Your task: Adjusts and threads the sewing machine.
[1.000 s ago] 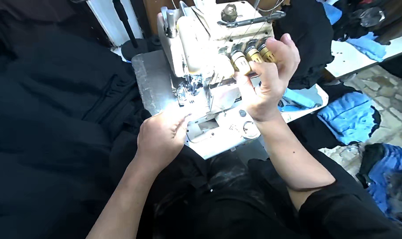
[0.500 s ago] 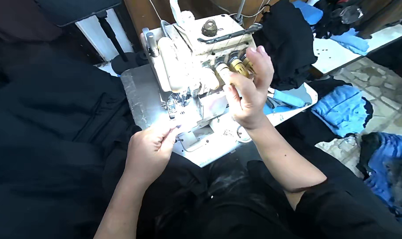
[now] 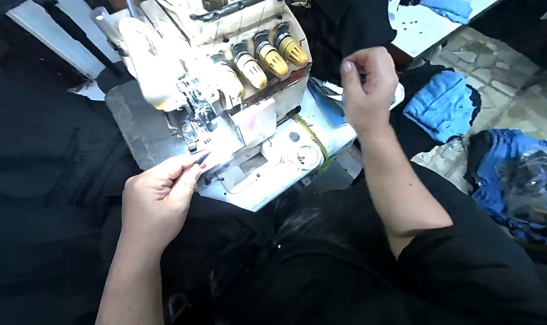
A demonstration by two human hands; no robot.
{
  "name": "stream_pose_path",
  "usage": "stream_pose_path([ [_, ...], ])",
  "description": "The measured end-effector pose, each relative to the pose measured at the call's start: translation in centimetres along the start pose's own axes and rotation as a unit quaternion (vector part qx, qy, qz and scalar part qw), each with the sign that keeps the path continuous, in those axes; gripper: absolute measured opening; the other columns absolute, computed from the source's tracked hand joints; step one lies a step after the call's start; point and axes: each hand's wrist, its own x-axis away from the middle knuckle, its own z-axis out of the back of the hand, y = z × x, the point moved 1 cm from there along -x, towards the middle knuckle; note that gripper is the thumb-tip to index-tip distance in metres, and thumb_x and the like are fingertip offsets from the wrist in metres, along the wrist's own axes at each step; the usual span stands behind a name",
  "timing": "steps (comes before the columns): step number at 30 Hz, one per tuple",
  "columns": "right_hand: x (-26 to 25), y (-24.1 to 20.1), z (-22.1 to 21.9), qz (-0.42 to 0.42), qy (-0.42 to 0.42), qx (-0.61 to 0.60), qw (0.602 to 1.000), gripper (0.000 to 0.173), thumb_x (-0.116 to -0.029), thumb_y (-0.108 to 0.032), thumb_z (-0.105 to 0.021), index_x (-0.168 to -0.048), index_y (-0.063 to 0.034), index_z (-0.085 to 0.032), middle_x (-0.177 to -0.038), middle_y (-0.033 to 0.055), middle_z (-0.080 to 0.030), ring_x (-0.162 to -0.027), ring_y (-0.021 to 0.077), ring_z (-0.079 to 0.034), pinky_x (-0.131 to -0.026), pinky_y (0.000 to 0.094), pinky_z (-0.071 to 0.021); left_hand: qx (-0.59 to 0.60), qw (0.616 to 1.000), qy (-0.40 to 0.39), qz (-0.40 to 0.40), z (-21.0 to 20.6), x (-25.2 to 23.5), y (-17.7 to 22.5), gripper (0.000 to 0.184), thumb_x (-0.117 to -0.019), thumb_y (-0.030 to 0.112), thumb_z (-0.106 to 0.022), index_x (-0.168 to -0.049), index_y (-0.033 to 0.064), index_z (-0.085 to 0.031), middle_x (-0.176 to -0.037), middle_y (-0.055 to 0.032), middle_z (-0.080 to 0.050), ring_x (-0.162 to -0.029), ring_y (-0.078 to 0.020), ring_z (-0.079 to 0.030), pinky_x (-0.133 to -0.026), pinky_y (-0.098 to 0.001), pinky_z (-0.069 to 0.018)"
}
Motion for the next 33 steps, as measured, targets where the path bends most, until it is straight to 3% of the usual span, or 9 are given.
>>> stream_pose_path([
  [3, 0.1, 4.6, 1.1, -0.168, -0.213, 0.131, 0.954, 0.039, -0.1035, -0.02, -0.053, -0.131, 0.0074, -0.061, -0.133, 0.0376, -0.055, -0.129, 0.0584, -0.047, -0.105, 0.0725, -0.0344, -0.007, 1.0, -0.008, 0.019, 0.2, -0.3, 0.6, 0.019, -0.1012, 0.016, -0.056, -0.101, 0.0057, -0.073, -0.079, 0.0065, -0.067, -0.061, 0.0096, -0.053, -0.058, -0.0086, -0.0433],
  [5, 0.7, 6.4, 1.1, -0.185, -0.251, 0.152, 0.938, 0.038, -0.103, -0.018, -0.056, -0.131, 0.0074, -0.062, -0.134, 0.0395, -0.052, -0.129, 0.0612, -0.044, -0.104, 0.0756, -0.0318, -0.013, 0.999, -0.011, 0.028, 0.2, -0.5, 1.0, 0.018, -0.101, 0.015, -0.057, -0.099, 0.0064, -0.073, -0.077, 0.0072, -0.066, -0.061, 0.0104, -0.052, -0.057, -0.0082, -0.0413],
  [9, 0.9, 7.0, 1.7, -0.197, -0.244, 0.125, 0.941, 0.035, -0.1001, -0.016, -0.063, -0.124, 0.0095, -0.064, -0.131, 0.0379, -0.053, -0.127, 0.0565, -0.048, -0.106, 0.0694, -0.0357, -0.017, 0.999, -0.017, 0.042, 0.0, -0.9, 1.2, 0.017, -0.1003, 0.017, -0.057, -0.097, 0.0107, -0.073, -0.076, 0.0115, -0.064, -0.061, 0.0118, -0.051, -0.057, -0.0081, -0.0415],
  [13, 1.8, 6.7, 2.3, -0.185, -0.159, 0.057, 0.968, 0.038, -0.1052, -0.017, -0.051, -0.129, 0.0131, -0.053, -0.122, 0.0356, -0.06, -0.115, 0.0454, -0.06, -0.101, 0.0597, -0.0444, -0.029, 0.998, -0.019, 0.052, -0.1, -1.1, 1.4, 0.017, -0.1005, 0.017, -0.058, -0.095, 0.0126, -0.073, -0.075, 0.0116, -0.063, -0.06, 0.0101, -0.05, -0.056, -0.01, -0.0405],
  [16, 3.5, 5.1, 2.5, -0.176, -0.045, -0.161, 0.97, 0.03, -0.1018, -0.014, -0.048, -0.127, 0.0015, -0.048, -0.103, 0.0013, -0.059, -0.088, 0.0029, -0.062, -0.082, 0.0237, -0.054, -0.062, 0.997, -0.025, 0.042, -0.2, -1.3, 1.5, 0.02, -0.1009, 0.019, -0.056, -0.095, 0.0124, -0.074, -0.073, 0.0096, -0.062, -0.06, 0.0065, -0.05, -0.057, -0.0144, -0.0404],
  [18, 4.8, 1.2, 2.3, -0.241, -0.092, -0.324, 0.91, 0.024, -0.101, -0.014, -0.044, -0.125, -0.0143, -0.05, -0.087, -0.0147, -0.06, -0.069, -0.0028, -0.06, -0.063, 0.0185, -0.0541, -0.092, 0.995, -0.031, 0.032, -0.2, -1.4, 1.7, 0.02, -0.1012, 0.02, -0.056, -0.092, 0.0126, -0.073, -0.072, 0.008, -0.062, -0.06, 0.0036, -0.051, -0.058, -0.0189, -0.0414],
  [21, 7.8, -3.8, 0.5, -0.245, -0.285, -0.436, 0.818, 0.026, -0.1008, -0.025, -0.049, -0.127, -0.0232, -0.053, -0.077, -0.0128, -0.057, -0.054, -0.0038, -0.049, -0.049, 0.0129, -0.0433, -0.123, 0.991, -0.04, 0.019, -0.4, -1.5, 2.3, 0.021, -0.1009, 0.019, -0.056, -0.094, 0.0106, -0.074, -0.074, 0.0043, -0.064, -0.063, -0.0006, -0.054, -0.061, -0.0236, -0.0432],
  [24, 9.4, -6.7, -2.1, -0.205, -0.376, -0.493, 0.758, 0.03, -0.1009, -0.026, -0.055, -0.128, -0.0135, -0.061, -0.073, -0.0091, -0.058, -0.052, -0.0043, -0.047, -0.046, 0.0108, -0.0388, -0.142, 0.988, -0.053, 0.01, -0.7, -1.3, 3.4, 0.022, -0.1008, 0.017, -0.055, -0.096, 0.0097, -0.075, -0.077, 0.0004, -0.068, -0.065, -0.0057, -0.058, -0.062, -0.0286, -0.0457],
  [33, 8.9, -8.0, -6.1, -0.195, -0.379, -0.584, 0.691, 0.024, -0.1014, -0.015, -0.05, -0.119, -0.0063, -0.064, -0.075, -0.0073, -0.063, -0.056, -0.0015, -0.054, -0.049, 0.0134, -0.0451, -0.17, 0.982, -0.071, -0.041, -1.1, -0.7, 4.0, 0.029, -0.1031, 0.02, -0.051, -0.098, 0.0104, -0.078, -0.079, -0.0055, -0.071, -0.073, -0.0179, -0.067, -0.064, -0.0407, -0.0484],
])
